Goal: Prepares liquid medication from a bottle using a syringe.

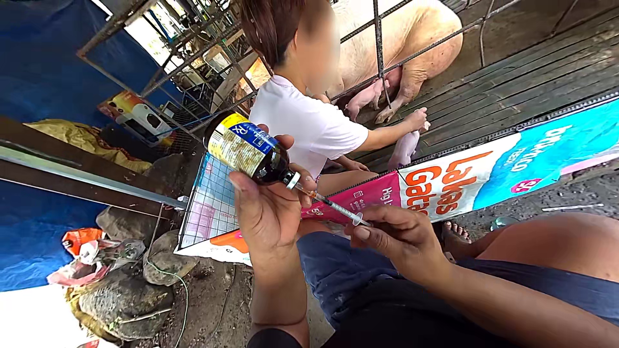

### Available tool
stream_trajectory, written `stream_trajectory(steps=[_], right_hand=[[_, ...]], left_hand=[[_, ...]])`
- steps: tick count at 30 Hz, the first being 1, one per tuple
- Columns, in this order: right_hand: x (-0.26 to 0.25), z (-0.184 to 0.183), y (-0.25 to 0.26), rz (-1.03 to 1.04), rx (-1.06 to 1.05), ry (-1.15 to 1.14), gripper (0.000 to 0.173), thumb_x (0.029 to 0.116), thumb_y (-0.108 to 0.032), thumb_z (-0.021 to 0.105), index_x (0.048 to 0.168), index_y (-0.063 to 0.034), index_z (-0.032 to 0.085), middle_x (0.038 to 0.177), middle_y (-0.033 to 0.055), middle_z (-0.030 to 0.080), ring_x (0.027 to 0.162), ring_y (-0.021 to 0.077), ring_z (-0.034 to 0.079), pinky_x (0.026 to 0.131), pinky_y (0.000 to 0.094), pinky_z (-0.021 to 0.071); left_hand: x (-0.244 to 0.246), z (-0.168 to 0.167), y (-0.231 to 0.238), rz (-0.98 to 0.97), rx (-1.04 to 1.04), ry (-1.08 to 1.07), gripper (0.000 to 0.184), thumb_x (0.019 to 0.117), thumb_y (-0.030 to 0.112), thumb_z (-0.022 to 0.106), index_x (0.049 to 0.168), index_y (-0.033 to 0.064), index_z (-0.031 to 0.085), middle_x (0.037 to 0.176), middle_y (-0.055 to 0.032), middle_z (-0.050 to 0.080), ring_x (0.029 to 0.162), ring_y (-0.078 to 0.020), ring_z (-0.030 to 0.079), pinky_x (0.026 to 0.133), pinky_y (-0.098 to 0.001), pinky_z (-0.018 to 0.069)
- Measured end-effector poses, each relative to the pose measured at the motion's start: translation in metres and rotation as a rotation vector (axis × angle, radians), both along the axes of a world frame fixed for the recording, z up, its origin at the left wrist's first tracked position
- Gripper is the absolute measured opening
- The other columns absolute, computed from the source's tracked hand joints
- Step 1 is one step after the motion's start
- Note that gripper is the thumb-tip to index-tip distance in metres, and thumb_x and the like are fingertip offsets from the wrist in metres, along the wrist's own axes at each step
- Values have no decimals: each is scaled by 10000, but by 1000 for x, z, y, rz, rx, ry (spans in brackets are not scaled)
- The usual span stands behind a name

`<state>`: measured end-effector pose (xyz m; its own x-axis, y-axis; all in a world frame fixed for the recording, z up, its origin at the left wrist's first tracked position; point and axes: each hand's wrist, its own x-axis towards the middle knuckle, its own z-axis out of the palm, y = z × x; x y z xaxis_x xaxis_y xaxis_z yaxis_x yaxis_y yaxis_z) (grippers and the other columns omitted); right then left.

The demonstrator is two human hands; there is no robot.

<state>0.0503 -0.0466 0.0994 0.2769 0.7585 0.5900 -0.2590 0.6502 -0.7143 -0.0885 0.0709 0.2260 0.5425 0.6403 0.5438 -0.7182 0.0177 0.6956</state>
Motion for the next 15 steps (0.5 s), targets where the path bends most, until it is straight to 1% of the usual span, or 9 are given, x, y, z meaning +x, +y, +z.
stream_trajectory(steps=[2,3,5,7,8,11,13,14,15], right_hand=[[1,3,1,164,-41,94,219,1066,-153,560,1070,28,683,931,113,739,762,167,727,673,308,636],[2,4,1,217,-46,118,246,1079,-170,534,1052,25,681,904,105,738,741,161,724,656,302,632],[4,7,1,291,-58,118,273,1091,-193,507,1020,7,679,826,60,717,687,114,696,612,255,605],[6,9,1,322,-69,76,246,1084,-188,525,992,-15,673,739,4,654,610,54,629,542,198,548],[6,9,1,326,-69,64,230,1080,-178,533,997,-16,673,707,-12,620,579,37,592,516,183,514],[8,10,0,324,-68,68,213,1075,-167,542,1061,-7,682,654,-40,548,529,13,519,473,163,454],[8,11,0,310,-71,68,216,1073,-163,544,1062,-2,687,655,-36,553,530,16,524,477,168,461],[8,12,0,291,-71,59,215,1072,-162,546,1042,-3,688,680,-21,588,557,31,560,506,185,496],[8,12,1,277,-68,44,217,1072,-161,545,1027,-3,686,736,11,646,612,65,621,557,215,550]], left_hand=[[0,-1,1,-7,-3,4,528,955,401,682,1377,117,542,1311,-178,614,749,-206,688,586,-282,593],[-1,-1,2,-9,-5,5,530,955,398,683,1381,117,538,1312,-180,613,754,-209,691,588,-286,597],[-2,-1,3,-16,-7,4,538,953,391,688,1390,116,534,1315,-186,613,764,-220,697,594,-296,603],[-3,0,3,-28,-5,2,540,954,380,690,1393,108,531,1311,-190,614,778,-230,704,611,-308,612],[-3,1,3,-30,-10,-1,536,951,378,694,1384,103,540,1306,-192,618,779,-230,706,610,-309,613],[-4,4,4,-5,14,12,523,962,388,678,1379,107,535,1305,-191,618,789,-232,708,613,-309,614],[-4,6,5,3,30,21,531,965,390,675,1385,101,528,1303,-193,616,792,-235,707,608,-314,615],[-3,8,5,3,41,27,528,966,392,672,1381,97,530,1299,-193,615,792,-235,706,609,-315,614],[-3,9,5,3,54,28,518,970,389,668,1370,89,535,1296,-198,617,794,-243,708,613,-323,617]])
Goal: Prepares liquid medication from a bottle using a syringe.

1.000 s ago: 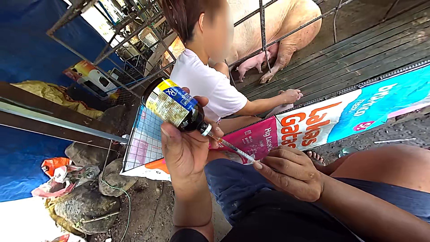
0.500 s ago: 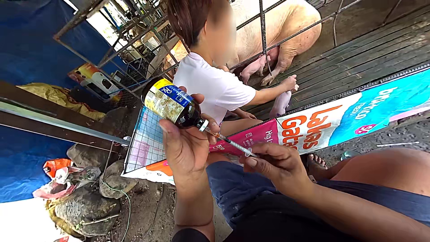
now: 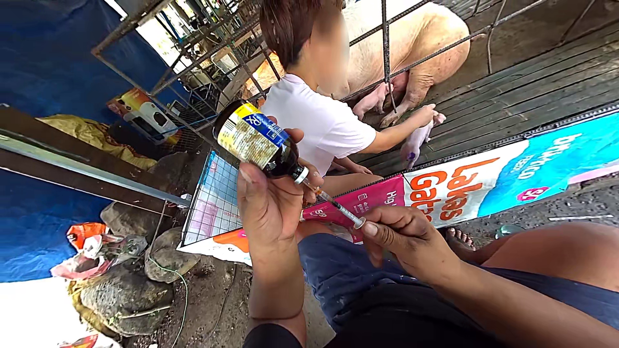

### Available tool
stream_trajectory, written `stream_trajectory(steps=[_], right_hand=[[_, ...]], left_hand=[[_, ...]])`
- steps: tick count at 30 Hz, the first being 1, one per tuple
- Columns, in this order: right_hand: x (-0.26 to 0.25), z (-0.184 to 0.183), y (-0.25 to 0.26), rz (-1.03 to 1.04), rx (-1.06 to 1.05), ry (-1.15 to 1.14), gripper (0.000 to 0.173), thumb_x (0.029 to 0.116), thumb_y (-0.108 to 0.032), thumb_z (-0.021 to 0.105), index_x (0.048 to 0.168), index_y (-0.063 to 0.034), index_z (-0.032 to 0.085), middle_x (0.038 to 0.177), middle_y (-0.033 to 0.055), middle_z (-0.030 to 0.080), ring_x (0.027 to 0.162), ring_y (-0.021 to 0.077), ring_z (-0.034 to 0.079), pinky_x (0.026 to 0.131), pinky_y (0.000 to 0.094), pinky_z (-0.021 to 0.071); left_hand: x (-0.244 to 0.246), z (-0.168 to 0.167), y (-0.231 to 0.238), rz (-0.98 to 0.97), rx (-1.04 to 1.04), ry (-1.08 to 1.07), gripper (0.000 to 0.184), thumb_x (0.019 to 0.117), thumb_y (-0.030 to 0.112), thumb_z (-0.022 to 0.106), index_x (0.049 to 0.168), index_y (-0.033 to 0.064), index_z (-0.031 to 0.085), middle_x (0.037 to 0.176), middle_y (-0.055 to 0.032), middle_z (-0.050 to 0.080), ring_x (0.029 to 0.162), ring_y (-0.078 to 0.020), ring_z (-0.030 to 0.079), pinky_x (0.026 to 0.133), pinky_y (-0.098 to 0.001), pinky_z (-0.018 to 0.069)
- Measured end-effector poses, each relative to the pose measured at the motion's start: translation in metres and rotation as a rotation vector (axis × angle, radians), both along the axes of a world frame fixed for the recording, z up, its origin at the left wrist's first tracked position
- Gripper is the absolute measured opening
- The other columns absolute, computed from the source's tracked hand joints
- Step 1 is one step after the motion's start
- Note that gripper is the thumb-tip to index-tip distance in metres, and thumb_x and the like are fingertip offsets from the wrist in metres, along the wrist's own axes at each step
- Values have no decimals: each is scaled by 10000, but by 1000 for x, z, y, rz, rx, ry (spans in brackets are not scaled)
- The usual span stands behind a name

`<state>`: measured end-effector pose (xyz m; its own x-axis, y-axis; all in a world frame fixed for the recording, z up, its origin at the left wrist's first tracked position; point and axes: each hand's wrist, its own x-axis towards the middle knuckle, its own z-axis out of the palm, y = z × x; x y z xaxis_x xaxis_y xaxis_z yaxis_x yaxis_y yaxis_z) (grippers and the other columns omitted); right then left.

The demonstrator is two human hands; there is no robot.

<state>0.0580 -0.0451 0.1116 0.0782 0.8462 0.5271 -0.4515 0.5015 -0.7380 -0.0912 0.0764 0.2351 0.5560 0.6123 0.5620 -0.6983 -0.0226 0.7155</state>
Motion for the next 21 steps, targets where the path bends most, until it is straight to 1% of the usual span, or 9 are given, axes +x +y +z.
stream_trajectory(steps=[2,3,6,8,10,12,13,15,21], right_hand=[[1,1,3,21,9,-13,230,1080,-156,525,1036,14,673,890,91,729,761,151,717,671,287,623],[2,2,4,30,13,-13,229,1083,-156,518,1036,13,666,906,98,732,772,156,722,676,290,626],[2,6,6,38,33,-27,211,1086,-152,510,1020,-8,650,779,27,641,635,73,625,561,208,551],[3,7,7,28,43,-29,207,1084,-154,516,1022,-10,652,743,6,604,600,50,581,531,189,511],[3,7,6,2,43,-17,203,1081,-151,523,1047,-3,659,728,1,606,592,50,583,527,190,512],[2,7,6,-16,28,-4,206,1079,-143,526,1133,10,652,754,18,632,606,63,603,533,196,528],[2,8,6,-16,25,2,242,1078,-131,523,1228,25,631,790,37,655,613,66,608,530,191,526],[2,8,7,-17,28,27,308,1073,-98,521,1339,50,571,868,78,696,594,50,583,501,168,484],[4,14,8,-92,-3,19,303,1073,-93,508,1326,59,577,1005,101,696,613,38,550,512,164,464]], left_hand=[[1,3,0,-2,44,5,512,980,383,656,1373,82,528,1308,-210,612,802,-255,712,621,-334,622],[2,4,0,0,62,7,514,981,382,656,1376,82,523,1309,-213,612,802,-257,713,623,-337,623],[3,10,1,19,108,12,514,984,378,653,1373,76,505,1300,-214,606,822,-263,708,645,-341,624],[3,12,2,27,118,9,500,979,376,660,1356,76,530,1301,-209,612,840,-268,711,653,-344,625],[3,12,3,26,117,-1,478,986,363,655,1344,69,537,1302,-219,609,846,-279,714,656,-354,630],[2,11,3,28,113,-1,456,992,361,643,1333,73,548,1299,-218,610,825,-268,712,644,-346,625],[2,10,3,26,108,2,455,993,362,642,1334,76,547,1301,-217,610,821,-265,710,643,-344,623],[3,7,3,35,102,5,462,989,370,647,1331,76,547,1301,-222,612,814,-264,711,633,-344,621],[2,6,6,91,143,18,506,983,360,664,1367,73,502,1303,-223,600,843,-280,710,646,-360,626]])
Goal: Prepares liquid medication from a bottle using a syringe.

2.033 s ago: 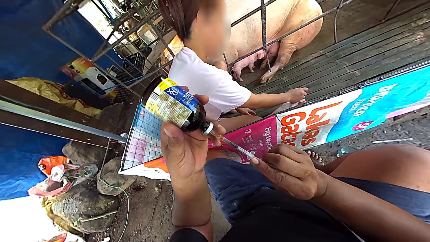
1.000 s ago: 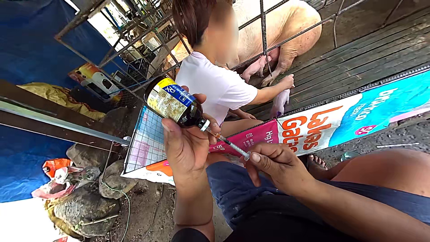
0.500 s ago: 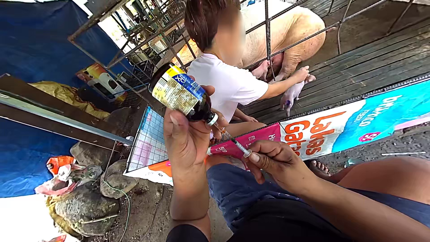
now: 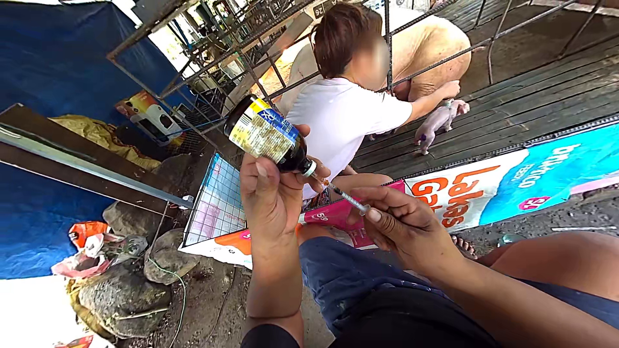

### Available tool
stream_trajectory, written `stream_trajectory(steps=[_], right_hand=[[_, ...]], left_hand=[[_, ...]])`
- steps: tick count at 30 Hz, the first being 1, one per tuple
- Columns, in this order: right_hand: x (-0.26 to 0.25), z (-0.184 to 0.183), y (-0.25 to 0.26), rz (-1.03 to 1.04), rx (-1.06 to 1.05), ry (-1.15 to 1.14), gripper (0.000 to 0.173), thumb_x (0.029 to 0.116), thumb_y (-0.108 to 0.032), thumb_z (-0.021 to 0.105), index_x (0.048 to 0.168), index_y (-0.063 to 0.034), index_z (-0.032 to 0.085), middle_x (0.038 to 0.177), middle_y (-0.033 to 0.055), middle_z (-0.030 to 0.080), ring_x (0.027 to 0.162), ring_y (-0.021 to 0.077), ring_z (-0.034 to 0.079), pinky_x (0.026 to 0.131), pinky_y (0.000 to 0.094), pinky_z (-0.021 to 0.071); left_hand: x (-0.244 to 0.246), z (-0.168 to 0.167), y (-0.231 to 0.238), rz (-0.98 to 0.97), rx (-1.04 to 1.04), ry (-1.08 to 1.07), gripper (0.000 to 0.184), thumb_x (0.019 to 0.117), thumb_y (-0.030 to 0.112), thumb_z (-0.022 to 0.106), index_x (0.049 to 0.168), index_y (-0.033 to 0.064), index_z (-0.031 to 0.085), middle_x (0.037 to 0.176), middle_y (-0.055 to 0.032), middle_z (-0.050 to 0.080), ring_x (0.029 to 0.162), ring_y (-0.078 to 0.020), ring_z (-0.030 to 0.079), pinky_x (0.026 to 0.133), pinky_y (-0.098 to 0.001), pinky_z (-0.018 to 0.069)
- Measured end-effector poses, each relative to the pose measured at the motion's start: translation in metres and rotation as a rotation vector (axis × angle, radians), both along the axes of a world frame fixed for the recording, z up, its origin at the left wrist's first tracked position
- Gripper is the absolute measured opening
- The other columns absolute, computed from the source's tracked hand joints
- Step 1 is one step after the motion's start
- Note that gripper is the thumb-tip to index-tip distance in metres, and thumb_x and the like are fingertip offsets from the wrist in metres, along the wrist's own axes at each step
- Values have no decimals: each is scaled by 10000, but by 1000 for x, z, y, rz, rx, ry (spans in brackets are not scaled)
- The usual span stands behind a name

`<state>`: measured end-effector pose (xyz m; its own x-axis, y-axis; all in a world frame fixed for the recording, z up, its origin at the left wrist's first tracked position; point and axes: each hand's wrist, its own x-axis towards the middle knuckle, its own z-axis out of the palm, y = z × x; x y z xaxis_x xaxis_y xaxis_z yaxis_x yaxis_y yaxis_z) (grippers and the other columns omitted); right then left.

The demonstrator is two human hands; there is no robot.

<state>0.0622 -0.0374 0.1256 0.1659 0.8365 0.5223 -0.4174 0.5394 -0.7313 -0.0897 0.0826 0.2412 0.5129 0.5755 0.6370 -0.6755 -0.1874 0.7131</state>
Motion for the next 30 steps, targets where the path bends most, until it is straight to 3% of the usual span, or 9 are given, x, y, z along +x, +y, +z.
stream_trajectory(steps=[6,13,30], right_hand=[[-1,4,3,45,-24,-13,297,1088,-93,451,1311,44,591,1003,81,662,661,46,531,562,172,449],[-4,7,4,41,-19,-27,289,1086,-92,458,1293,50,600,986,77,665,676,50,539,574,173,454],[-7,15,2,34,-22,-42,245,1073,-66,488,1233,56,628,937,72,684,619,37,538,529,161,449]], left_hand=[[0,0,1,30,46,4,514,974,296,691,1370,44,484,1308,-260,593,877,-329,721,671,-398,638],[-1,1,2,77,89,34,493,973,308,694,1350,53,505,1297,-247,601,832,-296,716,619,-362,626],[-4,7,6,153,212,132,384,993,234,670,1300,50,531,1294,-208,608,856,-249,715,623,-321,621]])
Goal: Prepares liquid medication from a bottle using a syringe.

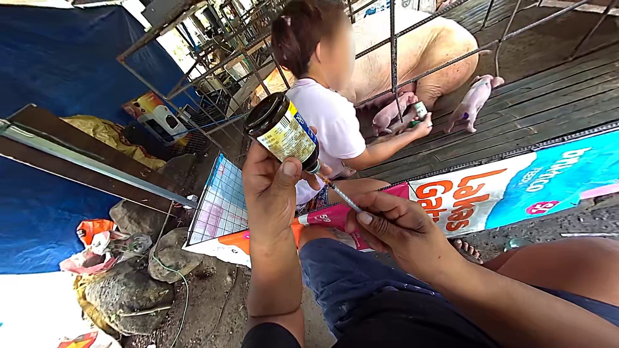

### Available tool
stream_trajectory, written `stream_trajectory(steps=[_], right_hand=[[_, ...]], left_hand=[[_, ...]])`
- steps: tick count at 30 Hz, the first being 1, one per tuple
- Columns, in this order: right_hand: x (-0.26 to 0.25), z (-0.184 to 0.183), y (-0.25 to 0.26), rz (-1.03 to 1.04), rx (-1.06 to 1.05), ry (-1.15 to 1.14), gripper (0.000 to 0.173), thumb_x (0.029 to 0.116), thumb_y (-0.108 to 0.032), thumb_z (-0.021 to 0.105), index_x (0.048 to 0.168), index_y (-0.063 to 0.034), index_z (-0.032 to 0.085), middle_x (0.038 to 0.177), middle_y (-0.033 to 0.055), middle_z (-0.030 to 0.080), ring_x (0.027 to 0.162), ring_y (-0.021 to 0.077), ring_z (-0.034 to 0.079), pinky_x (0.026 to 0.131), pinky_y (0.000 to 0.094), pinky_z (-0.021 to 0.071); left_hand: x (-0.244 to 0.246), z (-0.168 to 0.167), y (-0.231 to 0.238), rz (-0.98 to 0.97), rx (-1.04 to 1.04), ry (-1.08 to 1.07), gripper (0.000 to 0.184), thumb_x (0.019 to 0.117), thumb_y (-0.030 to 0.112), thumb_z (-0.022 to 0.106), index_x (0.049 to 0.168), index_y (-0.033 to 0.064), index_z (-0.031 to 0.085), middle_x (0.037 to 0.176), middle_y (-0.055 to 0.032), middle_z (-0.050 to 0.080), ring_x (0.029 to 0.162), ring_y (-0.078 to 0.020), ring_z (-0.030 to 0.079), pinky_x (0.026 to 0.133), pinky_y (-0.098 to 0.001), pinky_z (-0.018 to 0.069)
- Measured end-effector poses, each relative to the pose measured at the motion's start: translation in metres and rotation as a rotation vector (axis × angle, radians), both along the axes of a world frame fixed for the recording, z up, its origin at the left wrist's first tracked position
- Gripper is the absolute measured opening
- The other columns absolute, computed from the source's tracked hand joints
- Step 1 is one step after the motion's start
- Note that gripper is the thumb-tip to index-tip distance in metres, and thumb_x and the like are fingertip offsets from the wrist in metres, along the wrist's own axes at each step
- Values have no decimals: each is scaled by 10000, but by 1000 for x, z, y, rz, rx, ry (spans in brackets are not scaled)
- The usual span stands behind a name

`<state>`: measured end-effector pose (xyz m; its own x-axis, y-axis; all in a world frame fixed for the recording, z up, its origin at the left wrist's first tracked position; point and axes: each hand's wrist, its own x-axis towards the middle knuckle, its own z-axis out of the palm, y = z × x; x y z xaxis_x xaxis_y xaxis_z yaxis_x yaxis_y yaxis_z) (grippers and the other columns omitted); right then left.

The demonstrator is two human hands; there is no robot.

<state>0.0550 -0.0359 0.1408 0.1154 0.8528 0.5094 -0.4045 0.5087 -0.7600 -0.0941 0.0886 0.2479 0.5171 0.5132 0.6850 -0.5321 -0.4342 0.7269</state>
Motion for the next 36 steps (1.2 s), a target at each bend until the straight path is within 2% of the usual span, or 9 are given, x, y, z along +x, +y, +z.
stream_trajectory(steps=[2,6,10,12,14,17,22,27,36], right_hand=[[1,1,-1,4,4,4,251,1074,-72,491,1241,57,627,958,84,689,621,47,551,525,167,461],[4,-3,-1,41,34,30,250,1071,-75,510,1253,61,613,1043,131,703,685,112,649,572,220,564],[2,-8,-1,-2,38,78,249,1057,-49,527,1263,72,599,995,151,710,685,151,674,572,253,587],[-1,-9,0,-58,55,122,224,1034,-27,565,1248,35,546,963,148,715,683,166,692,579,263,601],[-1,-10,0,-83,84,159,163,1012,-18,605,1161,-11,539,943,137,716,683,170,702,588,270,609],[-1,-11,2,-102,133,142,82,991,-16,640,1068,2,619,912,123,721,678,159,699,592,277,612],[-2,-11,1,-153,162,110,100,986,0,635,1072,33,673,888,111,724,675,144,695,600,276,616],[-2,-11,0,-170,168,120,117,992,-5,626,1086,37,682,896,108,724,684,142,695,603,275,617],[-2,-10,-1,-156,170,129,133,996,-3,617,1101,38,688,890,99,715,673,130,684,596,265,610]], left_hand=[[-1,2,2,2,5,2,375,989,234,676,1288,46,549,1271,-203,619,854,-251,713,628,-330,621],[-3,6,4,30,20,-13,399,990,264,675,1301,52,544,1255,-197,630,850,-246,712,629,-333,622],[-6,9,8,63,30,-24,428,996,299,665,1314,46,529,1262,-202,617,865,-253,703,644,-341,619],[-6,10,7,52,32,-25,430,994,298,667,1311,44,524,1257,-207,617,857,-261,709,645,-348,626],[-6,11,6,48,36,-28,428,999,287,661,1322,44,523,1266,-206,617,869,-263,709,653,-351,627],[-6,14,5,58,51,-34,419,990,283,675,1302,42,536,1260,-204,621,865,-262,710,641,-349,625],[-8,19,4,62,71,-44,410,996,277,665,1306,46,526,1231,-199,628,853,-270,711,636,-359,629],[-9,21,2,65,86,-50,380,998,265,662,1284,50,535,1217,-178,636,863,-252,711,647,-349,629],[-9,26,-1,45,96,-49,403,1004,260,654,1315,51,509,1246,-190,622,889,-266,712,655,-355,633]])
